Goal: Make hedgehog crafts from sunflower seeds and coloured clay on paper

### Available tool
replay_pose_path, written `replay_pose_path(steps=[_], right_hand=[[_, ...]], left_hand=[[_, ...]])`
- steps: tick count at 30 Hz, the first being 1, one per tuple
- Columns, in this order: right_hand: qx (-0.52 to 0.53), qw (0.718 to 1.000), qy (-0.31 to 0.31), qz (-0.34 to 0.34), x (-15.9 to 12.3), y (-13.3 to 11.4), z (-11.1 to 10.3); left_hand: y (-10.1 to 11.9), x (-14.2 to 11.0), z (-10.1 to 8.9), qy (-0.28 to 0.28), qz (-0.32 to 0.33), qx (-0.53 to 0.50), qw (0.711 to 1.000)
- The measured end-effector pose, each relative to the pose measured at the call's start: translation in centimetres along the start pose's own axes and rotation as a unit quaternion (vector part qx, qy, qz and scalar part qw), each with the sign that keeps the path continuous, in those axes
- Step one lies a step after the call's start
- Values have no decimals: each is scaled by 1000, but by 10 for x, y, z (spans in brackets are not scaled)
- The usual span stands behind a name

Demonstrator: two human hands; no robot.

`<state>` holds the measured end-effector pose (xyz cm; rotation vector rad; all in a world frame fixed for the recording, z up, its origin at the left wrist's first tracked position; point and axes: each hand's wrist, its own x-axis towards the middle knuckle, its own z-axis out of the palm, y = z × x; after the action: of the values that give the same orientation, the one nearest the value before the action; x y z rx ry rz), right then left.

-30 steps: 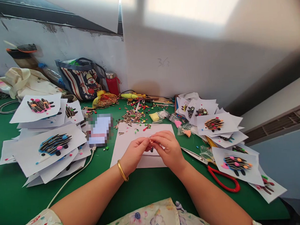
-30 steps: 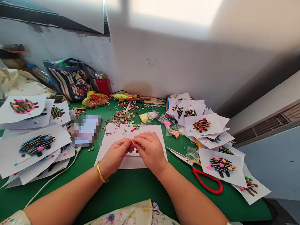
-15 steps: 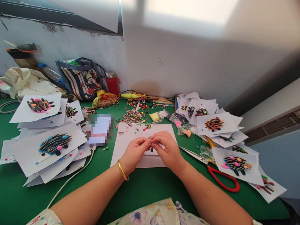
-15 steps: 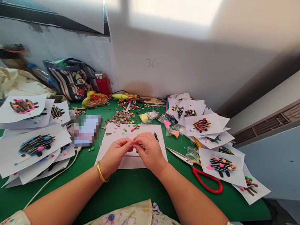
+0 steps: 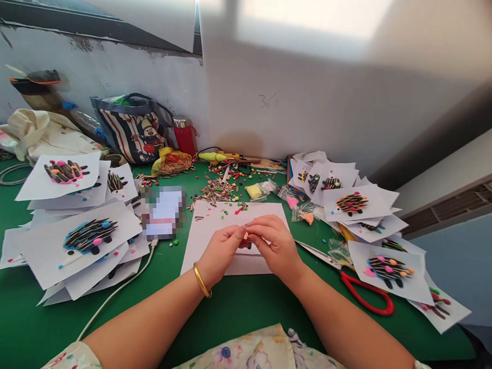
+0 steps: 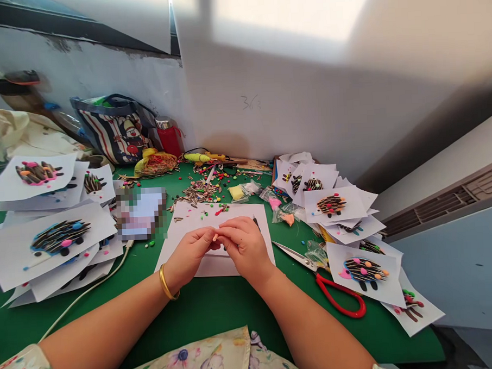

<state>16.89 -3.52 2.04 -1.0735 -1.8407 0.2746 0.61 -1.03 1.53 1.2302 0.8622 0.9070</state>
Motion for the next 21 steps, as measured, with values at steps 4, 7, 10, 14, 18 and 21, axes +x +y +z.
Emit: replay_pose_path(steps=[4, 7, 10, 14, 18, 21], right_hand=[[-24, 999, -23, -19, 1, -3, 0], [-20, 999, -28, -17, 0, -4, 1], [2, 1000, -5, -2, -1, -3, 2], [38, 999, 17, 10, -1, -2, 2], [53, 997, 45, 20, -1, -2, -1], [48, 997, 60, 19, -1, -1, -3]], left_hand=[[-3, 2, -1, 11, -9, -39, 999], [-5, 4, -2, 24, -18, -72, 997], [-4, 4, -3, 8, -19, -60, 998], [0, 2, -2, 5, -10, -13, 1000], [0, 2, -2, 28, 4, -12, 1000], [0, 2, -3, 33, -2, -20, 999]])
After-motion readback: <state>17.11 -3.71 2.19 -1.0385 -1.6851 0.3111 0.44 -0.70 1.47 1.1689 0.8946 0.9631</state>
